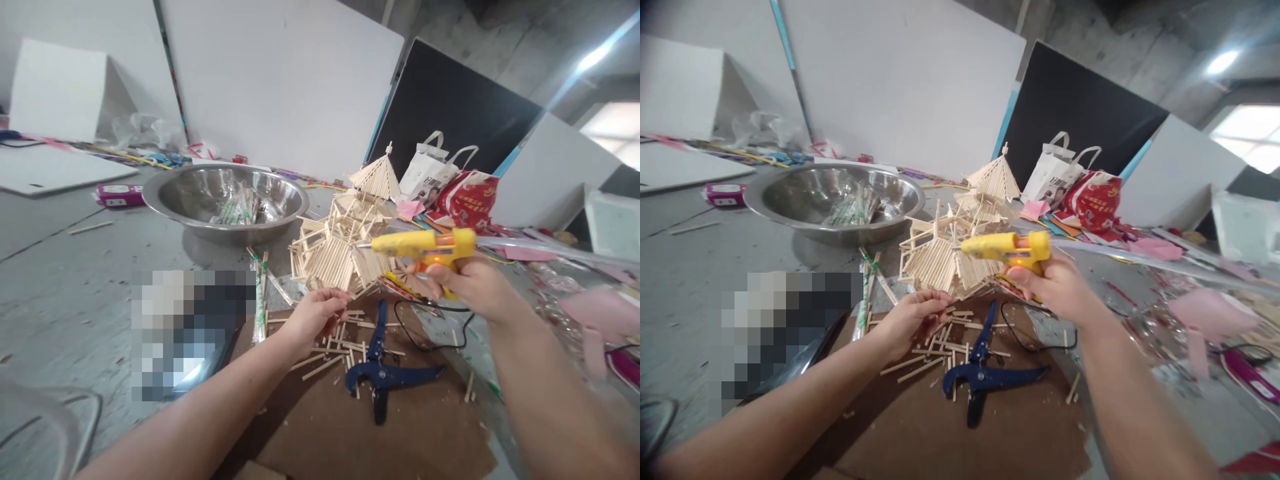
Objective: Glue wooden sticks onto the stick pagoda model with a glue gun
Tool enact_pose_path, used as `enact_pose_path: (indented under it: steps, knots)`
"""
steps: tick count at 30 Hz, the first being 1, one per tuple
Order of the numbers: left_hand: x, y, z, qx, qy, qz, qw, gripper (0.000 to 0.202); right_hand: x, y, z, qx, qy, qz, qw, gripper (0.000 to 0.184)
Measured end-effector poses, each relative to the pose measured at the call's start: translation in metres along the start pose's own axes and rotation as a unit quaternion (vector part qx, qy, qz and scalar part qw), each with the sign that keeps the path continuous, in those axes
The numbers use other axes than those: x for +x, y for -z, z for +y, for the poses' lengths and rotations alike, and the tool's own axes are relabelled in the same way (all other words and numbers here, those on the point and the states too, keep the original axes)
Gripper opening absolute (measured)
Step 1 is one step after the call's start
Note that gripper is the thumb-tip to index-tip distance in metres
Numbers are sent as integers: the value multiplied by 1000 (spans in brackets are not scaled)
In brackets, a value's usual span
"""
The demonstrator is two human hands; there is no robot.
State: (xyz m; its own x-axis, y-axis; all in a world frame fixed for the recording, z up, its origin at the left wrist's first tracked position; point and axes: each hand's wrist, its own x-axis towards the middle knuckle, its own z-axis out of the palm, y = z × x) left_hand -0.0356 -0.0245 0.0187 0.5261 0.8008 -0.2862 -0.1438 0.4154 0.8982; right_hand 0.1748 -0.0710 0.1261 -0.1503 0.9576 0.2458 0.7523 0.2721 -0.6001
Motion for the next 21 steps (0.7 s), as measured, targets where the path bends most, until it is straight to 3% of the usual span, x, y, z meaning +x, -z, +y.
enact_pose_path:
  steps: [3,6,11,15,19,21]
  knots:
    - [-8,2,12,180,-25,-35,983,9,-8,-5,15,181,-54,115,975,27]
    - [-18,5,29,346,-100,-57,931,11,-11,-11,22,272,-68,177,943,24]
    - [-28,18,46,484,-165,29,859,16,-10,-15,18,318,-81,218,919,28]
    - [-34,35,46,556,-132,76,817,19,-14,-13,13,325,-49,236,914,24]
    - [-42,45,41,582,-110,71,803,16,-20,-11,13,340,-9,229,912,20]
    - [-45,47,39,635,-79,62,766,11,-22,-12,15,337,11,224,914,19]
